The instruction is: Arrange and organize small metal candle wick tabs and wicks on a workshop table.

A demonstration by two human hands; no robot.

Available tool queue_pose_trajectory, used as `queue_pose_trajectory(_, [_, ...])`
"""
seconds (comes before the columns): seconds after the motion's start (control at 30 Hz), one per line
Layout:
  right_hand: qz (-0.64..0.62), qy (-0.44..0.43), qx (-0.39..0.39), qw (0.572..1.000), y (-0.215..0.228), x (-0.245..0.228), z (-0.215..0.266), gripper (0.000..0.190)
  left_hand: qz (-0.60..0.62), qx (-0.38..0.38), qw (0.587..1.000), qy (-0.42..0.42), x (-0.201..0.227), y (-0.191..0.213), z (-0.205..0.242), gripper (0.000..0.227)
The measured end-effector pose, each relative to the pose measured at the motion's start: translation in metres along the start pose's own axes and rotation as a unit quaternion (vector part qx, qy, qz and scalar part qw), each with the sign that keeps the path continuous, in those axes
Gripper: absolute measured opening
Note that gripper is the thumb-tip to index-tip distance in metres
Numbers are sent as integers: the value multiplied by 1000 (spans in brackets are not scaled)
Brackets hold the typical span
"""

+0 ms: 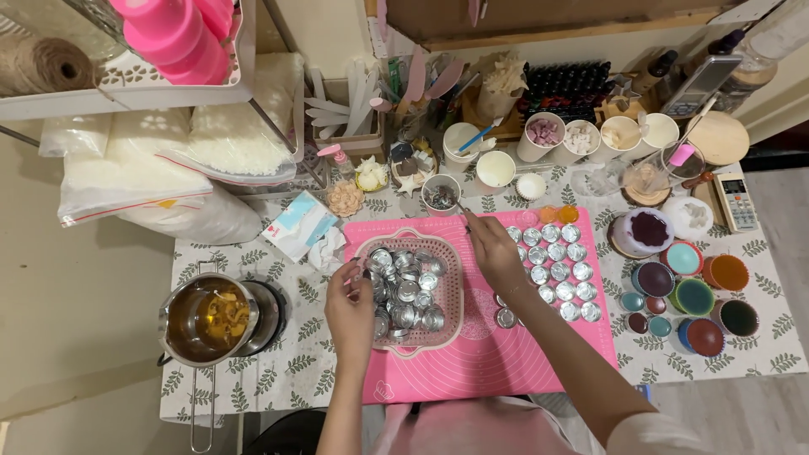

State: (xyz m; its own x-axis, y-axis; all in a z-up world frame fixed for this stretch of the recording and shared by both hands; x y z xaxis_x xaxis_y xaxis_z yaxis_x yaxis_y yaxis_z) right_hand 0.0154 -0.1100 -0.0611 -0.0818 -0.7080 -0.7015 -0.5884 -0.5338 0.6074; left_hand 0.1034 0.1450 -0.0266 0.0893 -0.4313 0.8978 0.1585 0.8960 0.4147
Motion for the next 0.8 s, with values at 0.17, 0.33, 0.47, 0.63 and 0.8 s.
queue_pose_trajectory(0.17, [40, 6, 30, 999, 15, -7, 9, 40, -4, -6, 1000, 0, 0, 0, 0, 37])
queue_pose_trajectory(0.33, [-25, -162, 38, 986, 17, 1, 4, 36, 0, -9, 1000, 0, -4, -4, 0, 37])
queue_pose_trajectory(0.47, [-144, -150, 61, 976, 8, 6, -2, 34, 19, -16, 1000, -13, 0, -5, 1, 37])
queue_pose_trajectory(0.63, [3, -10, 20, 1000, -14, 19, 8, 37, 20, 1, 1000, -4, -9, -3, 5, 37])
queue_pose_trajectory(0.8, [81, -27, -6, 996, -5, 8, 18, 38, 37, 1, 999, -22, -18, -3, 7, 34])
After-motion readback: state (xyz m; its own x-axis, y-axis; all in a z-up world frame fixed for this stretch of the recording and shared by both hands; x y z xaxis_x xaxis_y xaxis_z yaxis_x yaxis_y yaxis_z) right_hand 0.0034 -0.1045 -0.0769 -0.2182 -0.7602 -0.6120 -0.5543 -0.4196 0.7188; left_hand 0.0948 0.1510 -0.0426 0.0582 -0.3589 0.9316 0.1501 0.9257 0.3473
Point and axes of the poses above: each hand's wrist, its own z-axis away from the middle knuckle, its own y-axis out of the back of the hand, x = y × z, the point moved 2 cm from there along -z, towards the middle knuckle, and after that the axes turned 1 degree about z, right-handed, at the moved point
